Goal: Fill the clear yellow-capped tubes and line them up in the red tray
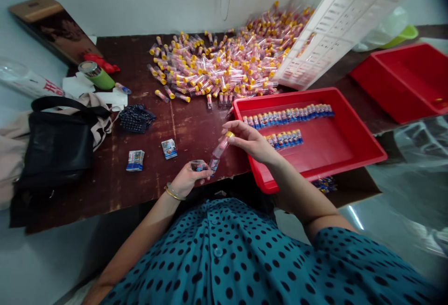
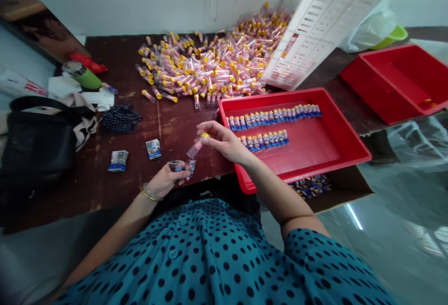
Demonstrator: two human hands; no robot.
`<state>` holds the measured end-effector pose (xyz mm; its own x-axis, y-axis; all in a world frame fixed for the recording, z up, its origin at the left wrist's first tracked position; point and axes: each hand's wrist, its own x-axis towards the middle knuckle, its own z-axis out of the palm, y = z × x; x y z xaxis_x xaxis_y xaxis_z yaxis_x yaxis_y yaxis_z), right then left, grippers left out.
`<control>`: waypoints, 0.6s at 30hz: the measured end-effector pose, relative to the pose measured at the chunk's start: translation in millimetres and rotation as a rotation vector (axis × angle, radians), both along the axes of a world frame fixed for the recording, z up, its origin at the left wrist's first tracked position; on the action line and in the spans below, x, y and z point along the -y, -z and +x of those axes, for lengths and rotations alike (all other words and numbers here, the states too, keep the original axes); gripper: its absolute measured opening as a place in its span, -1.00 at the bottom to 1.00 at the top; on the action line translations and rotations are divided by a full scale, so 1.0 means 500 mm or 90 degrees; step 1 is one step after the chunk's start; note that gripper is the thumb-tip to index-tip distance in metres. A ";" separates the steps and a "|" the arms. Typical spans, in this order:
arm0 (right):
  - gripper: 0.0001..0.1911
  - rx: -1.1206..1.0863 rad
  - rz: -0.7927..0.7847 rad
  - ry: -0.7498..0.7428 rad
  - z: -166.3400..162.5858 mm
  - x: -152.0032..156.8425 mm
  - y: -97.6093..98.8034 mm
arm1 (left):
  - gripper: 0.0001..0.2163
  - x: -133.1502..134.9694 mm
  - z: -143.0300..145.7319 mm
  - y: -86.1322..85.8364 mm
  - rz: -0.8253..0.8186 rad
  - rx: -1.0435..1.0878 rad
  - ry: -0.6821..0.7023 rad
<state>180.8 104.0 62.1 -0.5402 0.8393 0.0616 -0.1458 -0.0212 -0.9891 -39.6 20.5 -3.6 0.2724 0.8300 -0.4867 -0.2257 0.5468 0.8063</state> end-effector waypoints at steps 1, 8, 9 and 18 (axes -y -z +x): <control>-0.69 -0.022 -0.012 -0.006 -0.007 0.005 0.001 | -0.74 0.000 0.001 -0.001 -0.007 0.007 0.001; -0.70 -0.017 -0.027 -0.010 -0.018 0.023 0.033 | -0.71 0.009 0.020 -0.009 -0.038 0.052 0.014; -0.71 -0.003 -0.018 0.011 -0.016 0.026 0.040 | -0.72 0.011 0.026 -0.010 -0.021 0.052 0.029; -0.73 0.053 -0.078 0.071 -0.012 0.106 0.092 | -0.67 0.017 0.064 -0.022 0.009 0.062 0.026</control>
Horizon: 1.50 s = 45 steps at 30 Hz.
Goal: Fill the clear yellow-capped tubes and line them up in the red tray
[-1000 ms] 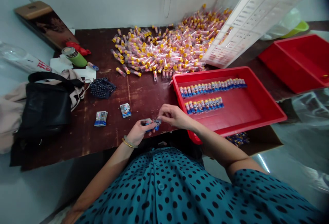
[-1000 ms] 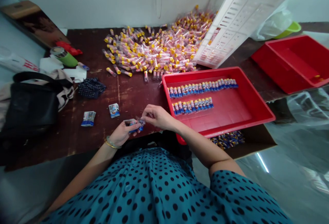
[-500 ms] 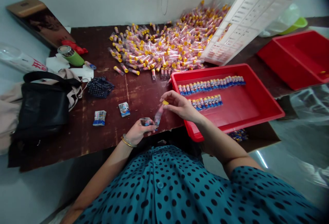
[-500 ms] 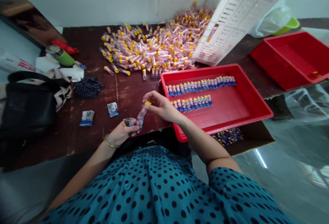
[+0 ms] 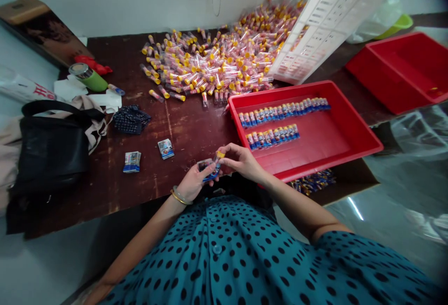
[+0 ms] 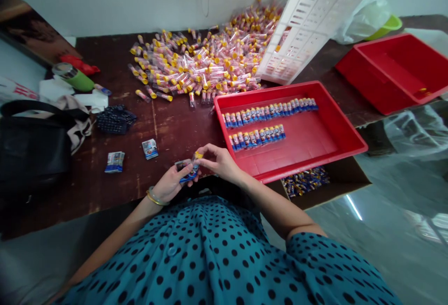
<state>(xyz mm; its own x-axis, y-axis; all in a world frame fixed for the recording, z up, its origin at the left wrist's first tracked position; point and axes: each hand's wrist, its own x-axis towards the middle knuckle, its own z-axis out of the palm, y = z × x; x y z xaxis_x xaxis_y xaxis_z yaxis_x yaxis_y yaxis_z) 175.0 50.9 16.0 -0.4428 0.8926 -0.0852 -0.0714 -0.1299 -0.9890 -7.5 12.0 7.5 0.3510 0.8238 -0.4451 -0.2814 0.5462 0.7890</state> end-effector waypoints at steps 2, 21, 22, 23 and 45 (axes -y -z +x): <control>-0.70 -0.022 -0.030 0.003 0.000 0.020 -0.004 | -0.70 -0.002 0.006 -0.007 0.007 0.004 -0.010; -0.47 0.271 0.092 0.392 0.341 -0.161 0.009 | -0.67 -0.012 0.030 -0.013 -0.054 -0.018 -0.010; -0.46 0.430 0.055 0.447 0.401 -0.186 0.012 | -0.68 -0.012 0.028 -0.009 -0.059 -0.028 -0.005; -0.46 0.572 0.022 0.481 0.452 -0.205 0.017 | -0.69 -0.011 0.025 -0.006 -0.064 -0.039 -0.002; -0.61 0.680 0.299 0.036 -0.236 -0.489 0.053 | -0.61 -0.008 -0.051 -0.009 -0.094 -0.021 -0.194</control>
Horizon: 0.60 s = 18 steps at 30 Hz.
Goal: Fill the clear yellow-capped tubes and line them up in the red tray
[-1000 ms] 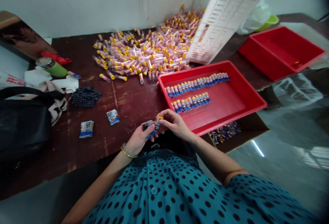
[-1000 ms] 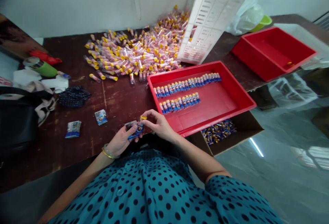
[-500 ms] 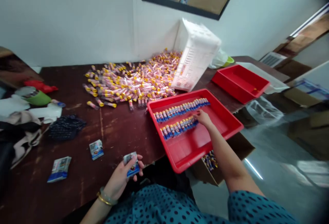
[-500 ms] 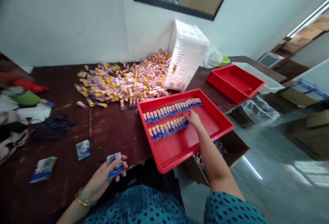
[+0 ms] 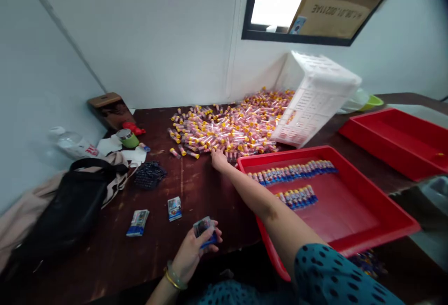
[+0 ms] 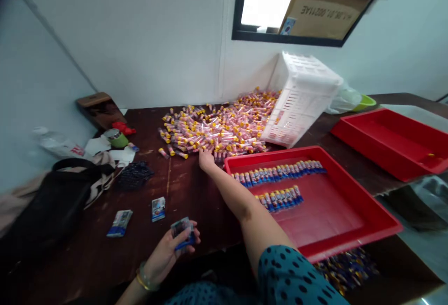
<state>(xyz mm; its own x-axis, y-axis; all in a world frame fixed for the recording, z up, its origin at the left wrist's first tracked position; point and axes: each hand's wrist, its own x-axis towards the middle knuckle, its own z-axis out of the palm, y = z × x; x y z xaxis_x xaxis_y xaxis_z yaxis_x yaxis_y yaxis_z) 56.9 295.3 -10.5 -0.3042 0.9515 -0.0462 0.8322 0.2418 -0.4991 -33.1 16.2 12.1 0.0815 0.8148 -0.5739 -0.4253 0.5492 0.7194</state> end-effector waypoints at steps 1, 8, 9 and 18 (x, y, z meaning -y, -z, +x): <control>-0.58 0.008 -0.001 -0.006 -0.020 -0.001 0.011 | -0.61 0.006 -0.016 0.003 -0.010 -0.002 -0.020; -0.65 -0.044 0.031 -0.064 -0.107 0.006 0.040 | -0.66 0.019 -0.113 0.034 -0.023 -0.076 -0.137; -0.67 -0.054 0.033 -0.067 -0.113 0.008 0.039 | -0.65 0.013 -0.118 0.034 -0.013 -0.059 -0.144; -0.64 -0.218 -0.134 -0.159 -0.033 0.079 0.006 | -0.69 -0.019 -0.138 0.037 0.040 -0.060 -0.184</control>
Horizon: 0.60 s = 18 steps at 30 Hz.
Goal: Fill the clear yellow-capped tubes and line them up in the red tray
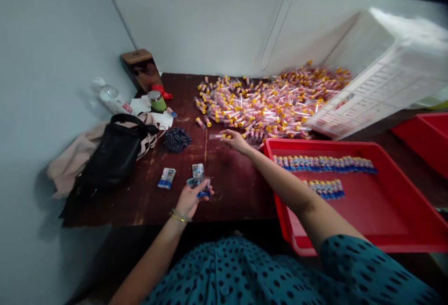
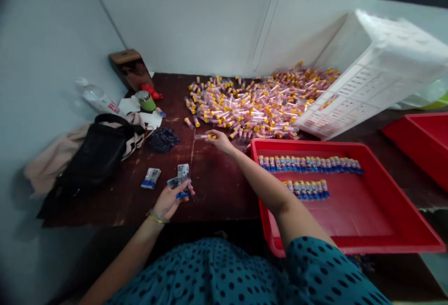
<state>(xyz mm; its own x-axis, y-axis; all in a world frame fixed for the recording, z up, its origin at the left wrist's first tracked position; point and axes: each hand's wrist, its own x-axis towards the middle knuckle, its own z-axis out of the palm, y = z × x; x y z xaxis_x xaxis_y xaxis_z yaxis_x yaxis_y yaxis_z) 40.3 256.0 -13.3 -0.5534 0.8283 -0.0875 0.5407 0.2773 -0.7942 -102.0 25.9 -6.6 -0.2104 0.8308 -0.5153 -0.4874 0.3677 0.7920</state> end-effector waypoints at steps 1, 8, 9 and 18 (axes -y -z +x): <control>-0.65 -0.035 -0.046 -0.040 0.026 0.021 -0.007 | -0.68 0.001 0.001 0.003 0.008 -0.002 0.000; -0.92 -0.205 -0.071 -0.144 0.179 0.214 -0.071 | -0.67 -0.005 0.066 0.008 0.033 -0.019 0.062; -0.90 -0.192 -0.038 -0.143 0.185 0.237 -0.076 | -0.67 -0.007 0.081 0.006 0.049 -0.027 0.081; -0.91 -0.207 -0.004 -0.079 0.236 0.299 -0.112 | -0.74 -0.007 0.143 -0.014 0.094 -0.061 0.232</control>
